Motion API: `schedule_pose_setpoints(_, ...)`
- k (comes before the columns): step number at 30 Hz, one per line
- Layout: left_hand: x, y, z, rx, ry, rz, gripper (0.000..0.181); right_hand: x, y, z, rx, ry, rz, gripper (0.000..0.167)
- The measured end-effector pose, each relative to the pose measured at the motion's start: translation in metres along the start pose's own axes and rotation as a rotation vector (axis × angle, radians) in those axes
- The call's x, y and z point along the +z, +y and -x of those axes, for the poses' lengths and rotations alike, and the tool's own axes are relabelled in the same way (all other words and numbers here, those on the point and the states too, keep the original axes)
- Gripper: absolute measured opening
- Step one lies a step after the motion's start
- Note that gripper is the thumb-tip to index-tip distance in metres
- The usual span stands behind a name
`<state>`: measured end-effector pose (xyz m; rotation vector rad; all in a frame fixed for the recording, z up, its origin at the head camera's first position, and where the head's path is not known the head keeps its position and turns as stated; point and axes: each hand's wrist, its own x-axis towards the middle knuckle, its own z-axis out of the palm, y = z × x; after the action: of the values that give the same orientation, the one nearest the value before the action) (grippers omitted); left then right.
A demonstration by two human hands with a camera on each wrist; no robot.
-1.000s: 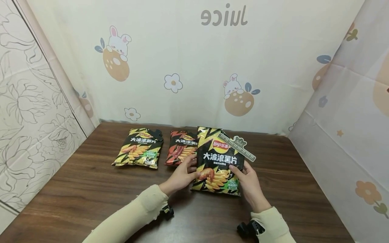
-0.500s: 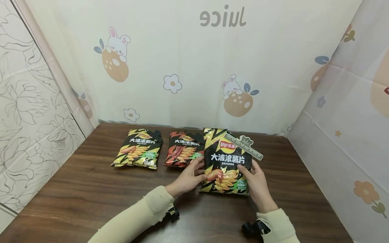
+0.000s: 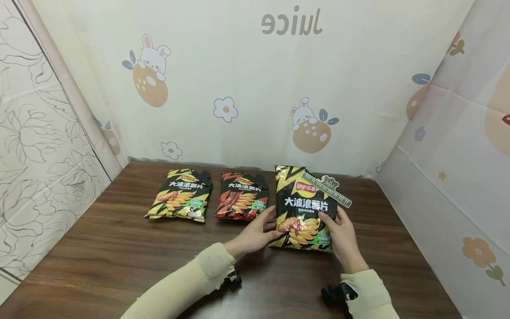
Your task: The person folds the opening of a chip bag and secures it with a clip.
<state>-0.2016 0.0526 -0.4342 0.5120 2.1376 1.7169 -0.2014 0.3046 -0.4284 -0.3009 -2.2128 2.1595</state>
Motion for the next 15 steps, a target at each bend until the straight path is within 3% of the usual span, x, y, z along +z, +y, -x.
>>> schedule_pose_setpoints(8, 0.002, 0.002, -0.003, -0.033, -0.028, -0.021, 0.071, -0.003, -0.001, -0.008, 0.012, 0.025, -0.033, 0.054)
schedule_pose_setpoints(15, 0.005, 0.003, -0.006, -0.042, -0.025, -0.026, 0.071, -0.003, -0.002, -0.017, 0.031, 0.050, -0.023, 0.056)
